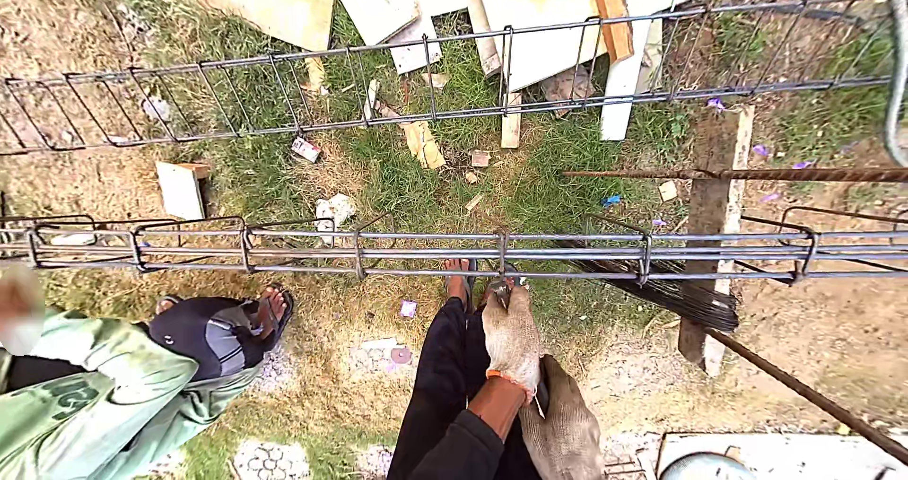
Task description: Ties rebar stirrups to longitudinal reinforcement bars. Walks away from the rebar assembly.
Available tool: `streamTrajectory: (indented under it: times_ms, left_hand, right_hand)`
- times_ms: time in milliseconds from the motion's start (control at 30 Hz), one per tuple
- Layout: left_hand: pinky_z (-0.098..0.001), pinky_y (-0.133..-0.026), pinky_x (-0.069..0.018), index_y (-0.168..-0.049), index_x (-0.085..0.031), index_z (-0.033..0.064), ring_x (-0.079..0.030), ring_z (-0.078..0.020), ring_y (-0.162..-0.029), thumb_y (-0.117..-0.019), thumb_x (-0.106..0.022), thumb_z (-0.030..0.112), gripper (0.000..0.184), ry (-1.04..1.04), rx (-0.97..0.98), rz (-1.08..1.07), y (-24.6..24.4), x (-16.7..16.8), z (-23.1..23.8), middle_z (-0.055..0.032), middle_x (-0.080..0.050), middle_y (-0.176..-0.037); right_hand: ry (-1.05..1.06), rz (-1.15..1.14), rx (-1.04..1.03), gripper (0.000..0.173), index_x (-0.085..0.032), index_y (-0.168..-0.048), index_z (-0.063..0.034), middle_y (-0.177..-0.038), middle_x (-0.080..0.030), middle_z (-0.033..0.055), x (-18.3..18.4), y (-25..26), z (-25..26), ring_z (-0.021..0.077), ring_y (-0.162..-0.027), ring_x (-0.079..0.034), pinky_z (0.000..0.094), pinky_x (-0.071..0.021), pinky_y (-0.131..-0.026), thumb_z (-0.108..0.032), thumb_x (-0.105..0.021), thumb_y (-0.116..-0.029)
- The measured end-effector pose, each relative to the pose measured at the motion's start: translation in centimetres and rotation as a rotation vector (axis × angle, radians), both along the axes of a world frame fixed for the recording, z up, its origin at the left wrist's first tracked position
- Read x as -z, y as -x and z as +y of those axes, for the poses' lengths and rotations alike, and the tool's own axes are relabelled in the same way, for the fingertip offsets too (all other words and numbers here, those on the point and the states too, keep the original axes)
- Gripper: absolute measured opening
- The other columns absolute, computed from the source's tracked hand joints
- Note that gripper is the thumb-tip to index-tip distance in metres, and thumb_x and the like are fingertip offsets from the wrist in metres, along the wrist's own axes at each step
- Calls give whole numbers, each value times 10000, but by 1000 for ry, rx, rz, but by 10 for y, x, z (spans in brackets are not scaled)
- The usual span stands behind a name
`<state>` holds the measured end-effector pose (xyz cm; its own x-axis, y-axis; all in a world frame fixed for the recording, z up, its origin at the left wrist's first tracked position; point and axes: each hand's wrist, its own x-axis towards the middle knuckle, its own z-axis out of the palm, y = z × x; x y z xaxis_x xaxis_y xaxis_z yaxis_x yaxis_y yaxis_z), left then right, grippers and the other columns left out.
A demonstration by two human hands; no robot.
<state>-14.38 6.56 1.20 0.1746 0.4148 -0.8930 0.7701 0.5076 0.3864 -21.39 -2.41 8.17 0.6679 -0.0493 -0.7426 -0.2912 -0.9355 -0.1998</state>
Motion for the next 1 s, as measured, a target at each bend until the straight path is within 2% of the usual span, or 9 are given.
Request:
streamTrajectory:
  times_ms: [100,267,400,500,567,633,767,867,1000]
  left_hand:
    - [-386,-626,-543,-1087,-683,66,-614,-186,-656,-1029,-613,280,232,-45,105,23,1,-1,4,-78,-635,-784]
    - [-346,-575,-557,-1047,-678,73,-635,-161,-630,-944,-729,343,294,85,154,-131,17,-2,20,-56,-658,-768]
    - [-333,-747,-574,-1113,-710,97,-681,-140,-834,-860,-802,379,390,248,235,-262,24,11,39,-43,-716,-924]
    - [-382,-891,-575,-1195,-680,43,-688,-210,-978,-897,-757,281,390,499,155,-436,27,23,47,-116,-722,-1055]
    - [-360,-774,-592,-1093,-637,25,-682,-192,-807,-927,-700,193,245,676,4,-486,24,23,46,-113,-688,-878]
    - [-308,-551,-528,-830,-569,76,-558,-137,-529,-971,-611,162,170,761,-125,-487,21,20,39,-28,-530,-601]
    - [-297,-467,-456,-714,-470,109,-414,-118,-419,-1026,-544,175,328,709,-165,-415,16,14,29,23,-365,-500]
    - [-285,-446,-436,-723,-464,111,-404,-112,-405,-1013,-520,119,296,611,-234,-401,5,11,21,25,-360,-489]
    - [-285,-443,-435,-733,-470,103,-398,-114,-405,-1015,-539,135,292,531,-289,-334,3,6,10,21,-360,-495]
  right_hand:
    - [-61,72,80,493,-676,-1305,-42,-1140,-742,142,10,-2,1,288,-1031,-724,517,-568,-911,-286,-674,-876]
    - [-384,234,232,259,-716,-994,-135,-718,-664,-23,45,1,-28,119,-614,-640,381,-567,-604,-378,-695,-909]
    - [-685,529,458,244,-683,-937,-76,-638,-634,51,59,-7,-44,189,-528,-620,384,-553,-520,-311,-731,-891]
    - [-1060,838,598,165,-669,-953,-45,-684,-622,60,72,-9,-53,177,-558,-608,359,-542,-528,-202,-689,-909]
    - [-1254,1067,678,150,-663,-1002,-71,-740,-638,48,83,-7,-55,168,-598,-627,355,-555,-559,-198,-648,-924]
    - [-1316,1192,738,172,-677,-1017,-79,-771,-668,65,91,-4,-54,196,-633,-663,387,-583,-593,-215,-646,-916]
    - [-1078,862,741,368,-640,-1156,-27,-907,-726,165,77,2,-54,280,-713,-714,461,-619,-649,-212,-716,-846]
    - [-457,163,339,635,-636,-1350,-125,-1029,-741,31,40,2,-37,164,-866,-707,435,-602,-751,-418,-783,-806]
    - [99,-172,53,718,-572,-1409,-28,-1152,-689,187,21,14,5,370,-1009,-693,568,-579,-813,-375,-763,-811]
